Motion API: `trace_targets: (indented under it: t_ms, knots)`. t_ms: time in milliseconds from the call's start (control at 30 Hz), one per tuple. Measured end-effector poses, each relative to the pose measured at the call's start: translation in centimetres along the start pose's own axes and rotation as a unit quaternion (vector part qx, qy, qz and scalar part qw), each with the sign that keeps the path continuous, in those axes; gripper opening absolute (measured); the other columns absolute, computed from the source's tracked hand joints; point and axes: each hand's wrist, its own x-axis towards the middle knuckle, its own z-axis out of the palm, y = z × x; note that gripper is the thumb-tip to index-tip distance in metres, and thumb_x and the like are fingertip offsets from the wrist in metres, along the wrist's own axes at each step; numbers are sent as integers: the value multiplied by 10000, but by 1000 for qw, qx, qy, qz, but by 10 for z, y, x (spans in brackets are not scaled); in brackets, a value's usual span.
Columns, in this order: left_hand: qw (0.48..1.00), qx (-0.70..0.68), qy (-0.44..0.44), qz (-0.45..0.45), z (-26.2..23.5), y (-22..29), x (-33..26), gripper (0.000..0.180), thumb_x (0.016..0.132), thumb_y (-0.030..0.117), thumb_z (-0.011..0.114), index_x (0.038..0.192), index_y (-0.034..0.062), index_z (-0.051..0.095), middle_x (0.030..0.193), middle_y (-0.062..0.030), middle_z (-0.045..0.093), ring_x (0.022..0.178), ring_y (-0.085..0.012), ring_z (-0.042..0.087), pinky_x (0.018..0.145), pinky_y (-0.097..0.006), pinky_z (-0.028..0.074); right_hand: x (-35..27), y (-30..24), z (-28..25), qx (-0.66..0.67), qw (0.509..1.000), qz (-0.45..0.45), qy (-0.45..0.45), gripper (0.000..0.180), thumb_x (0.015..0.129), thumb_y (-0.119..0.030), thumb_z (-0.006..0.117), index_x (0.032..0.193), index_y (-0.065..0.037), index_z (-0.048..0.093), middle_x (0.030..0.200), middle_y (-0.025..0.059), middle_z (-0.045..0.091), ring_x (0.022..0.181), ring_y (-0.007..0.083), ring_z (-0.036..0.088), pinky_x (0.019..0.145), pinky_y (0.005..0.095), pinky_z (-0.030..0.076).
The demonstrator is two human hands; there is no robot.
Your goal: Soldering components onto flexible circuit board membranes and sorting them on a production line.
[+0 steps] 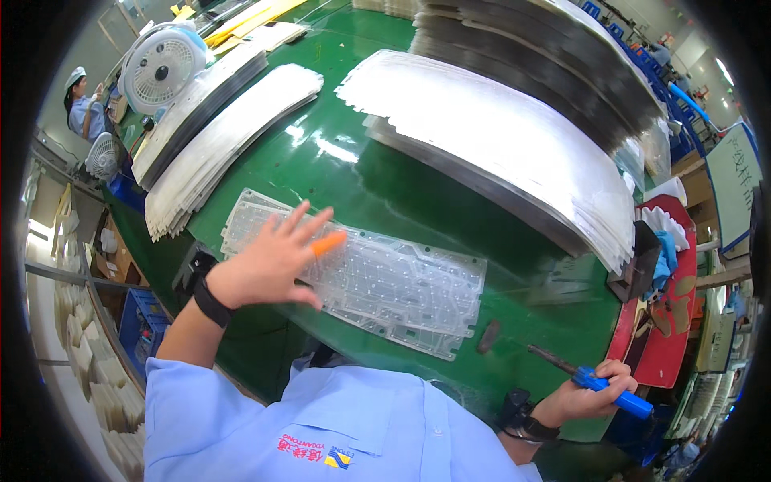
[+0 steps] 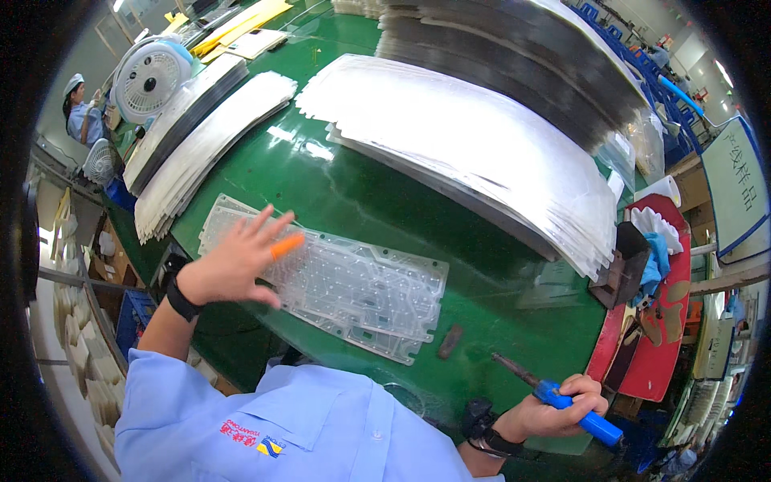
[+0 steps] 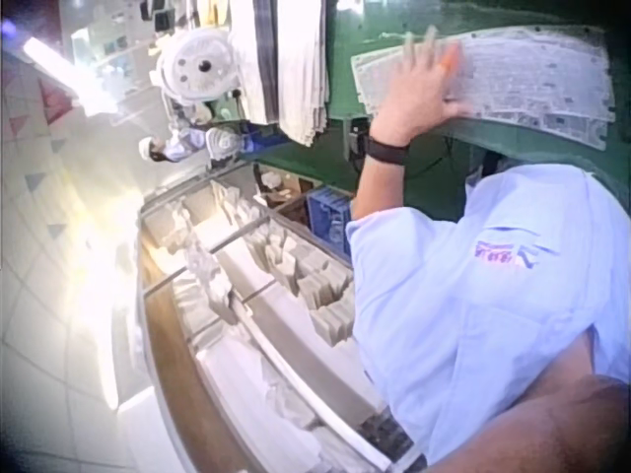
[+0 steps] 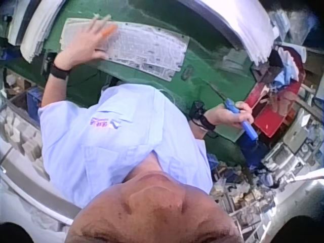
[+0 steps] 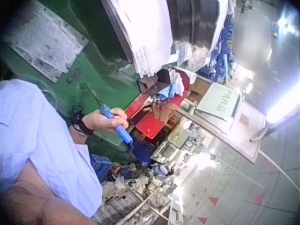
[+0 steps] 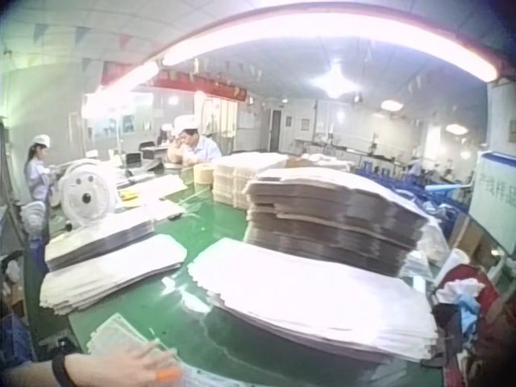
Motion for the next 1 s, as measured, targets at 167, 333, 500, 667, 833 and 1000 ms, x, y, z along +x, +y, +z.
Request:
trace_targets:
  t_ms: [167,333,500,667,833,1000]
  knots:
    - [988,89,-113,48,4,-1,-14,834,636,460,752,1360,197,435,1494,-155,205,1345,-450,191,1061,-557,237,-2,1,1,1,1000,7,6,299,920,-247,436,698,-102,297,584,30,321,537,122,296,524,270,248]
    - [992,63,-91,58,19,-9,-30,766,678,424,735,1350,191,451,1495,-154,199,1341,-448,197,1064,-570,205,-1,2,1,15,1000,7,2,301,925,-253,436,702,-105,300,589,29,327,537,118,294,524,271,247]
    - [997,67,-24,7,24,5,-26,704,723,468,691,1319,150,492,1496,-136,210,1356,-439,181,1031,-640,197,0,0,2,25,1000,-1,-4,287,922,-235,438,703,-102,308,582,26,324,536,117,297,523,271,247]
    - [997,71,-37,12,15,-11,-11,728,727,513,670,1338,173,470,1498,-140,209,1363,-450,161,1022,-655,205,-2,-4,0,25,1000,-1,3,276,914,-222,437,704,-96,309,575,27,325,534,119,305,521,272,249]
    - [996,75,-52,18,14,-17,-4,761,707,521,690,1348,184,455,1487,-139,245,1350,-446,205,1007,-644,252,-4,-10,-9,21,1000,6,2,261,894,-198,426,698,-97,285,624,24,326,595,115,327,561,262,274]
    - [996,67,61,22,21,-15,0,839,637,577,705,1273,65,518,1443,-159,314,1307,-410,296,1016,-534,272,-5,-13,-10,4,1000,13,-6,269,902,-207,422,701,-92,285,623,23,326,593,118,325,565,261,275]
